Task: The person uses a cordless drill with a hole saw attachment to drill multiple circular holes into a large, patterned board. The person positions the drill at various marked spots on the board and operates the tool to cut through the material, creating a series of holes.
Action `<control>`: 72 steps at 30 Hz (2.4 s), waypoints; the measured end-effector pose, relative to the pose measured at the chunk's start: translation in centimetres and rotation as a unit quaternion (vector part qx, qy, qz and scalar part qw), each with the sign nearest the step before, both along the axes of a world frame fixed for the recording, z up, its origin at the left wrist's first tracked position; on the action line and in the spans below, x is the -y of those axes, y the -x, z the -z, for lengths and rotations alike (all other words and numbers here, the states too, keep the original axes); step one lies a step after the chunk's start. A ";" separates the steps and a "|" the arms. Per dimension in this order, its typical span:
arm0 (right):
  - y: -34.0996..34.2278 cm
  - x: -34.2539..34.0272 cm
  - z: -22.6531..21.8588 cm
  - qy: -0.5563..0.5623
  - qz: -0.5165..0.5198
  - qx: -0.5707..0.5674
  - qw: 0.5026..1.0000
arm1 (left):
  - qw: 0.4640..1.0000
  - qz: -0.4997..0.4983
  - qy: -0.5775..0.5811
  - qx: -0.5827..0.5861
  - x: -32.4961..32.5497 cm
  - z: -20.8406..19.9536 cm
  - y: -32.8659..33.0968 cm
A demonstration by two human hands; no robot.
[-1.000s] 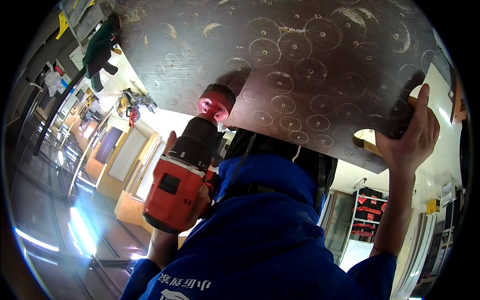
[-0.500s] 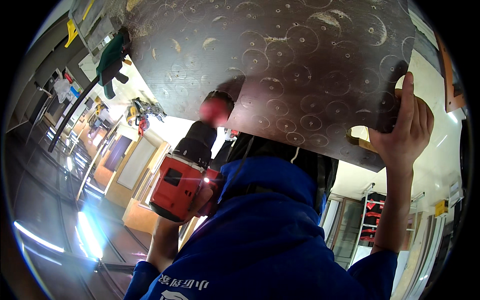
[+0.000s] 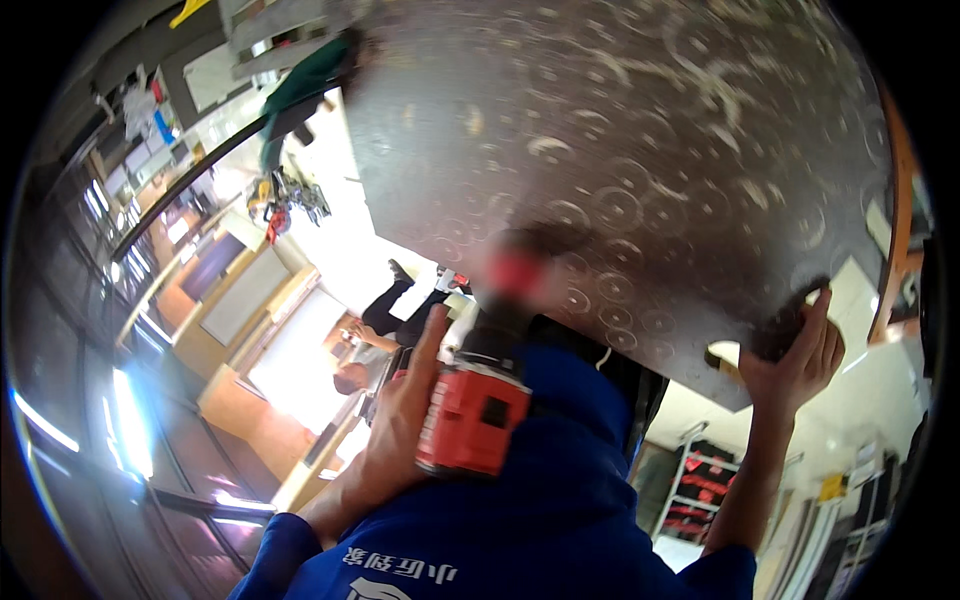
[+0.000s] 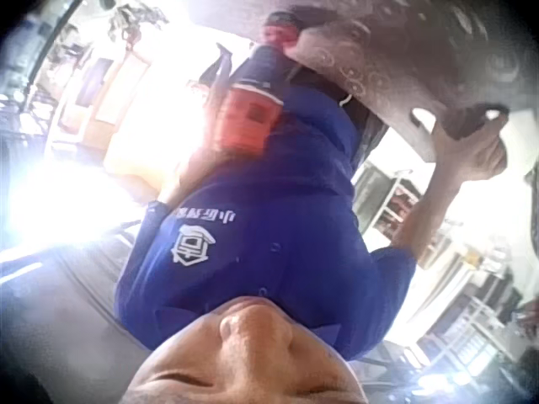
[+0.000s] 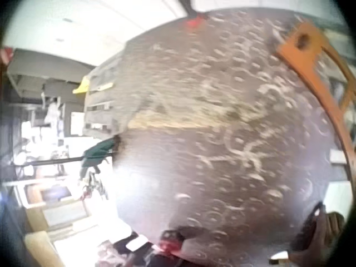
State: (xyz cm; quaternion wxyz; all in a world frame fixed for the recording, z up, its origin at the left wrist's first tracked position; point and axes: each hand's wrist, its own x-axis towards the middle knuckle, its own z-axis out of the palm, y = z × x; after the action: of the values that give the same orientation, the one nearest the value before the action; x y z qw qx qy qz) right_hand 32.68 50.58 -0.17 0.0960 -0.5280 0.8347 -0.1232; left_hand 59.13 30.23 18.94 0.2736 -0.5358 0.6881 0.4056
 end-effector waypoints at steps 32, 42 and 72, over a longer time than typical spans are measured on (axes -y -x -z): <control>-0.9 -0.4 0.2 -0.025 0.033 -0.020 0.999 | 0.993 0.016 -0.060 -0.096 0.5 0.7 -2.2; -0.9 -0.2 0.0 -0.011 0.040 0.005 0.999 | 0.991 -0.044 -0.065 -0.112 0.1 0.7 -3.4; 0.1 -0.2 0.5 0.028 0.037 0.034 0.998 | 0.986 0.162 -0.015 -0.023 1.0 1.0 -3.5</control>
State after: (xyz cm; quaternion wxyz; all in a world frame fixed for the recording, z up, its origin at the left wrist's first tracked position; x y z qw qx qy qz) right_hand 32.59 50.81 -0.70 0.1050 -0.4948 0.8461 -0.1680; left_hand 62.62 29.21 17.90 0.3278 -0.4039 0.7656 0.3785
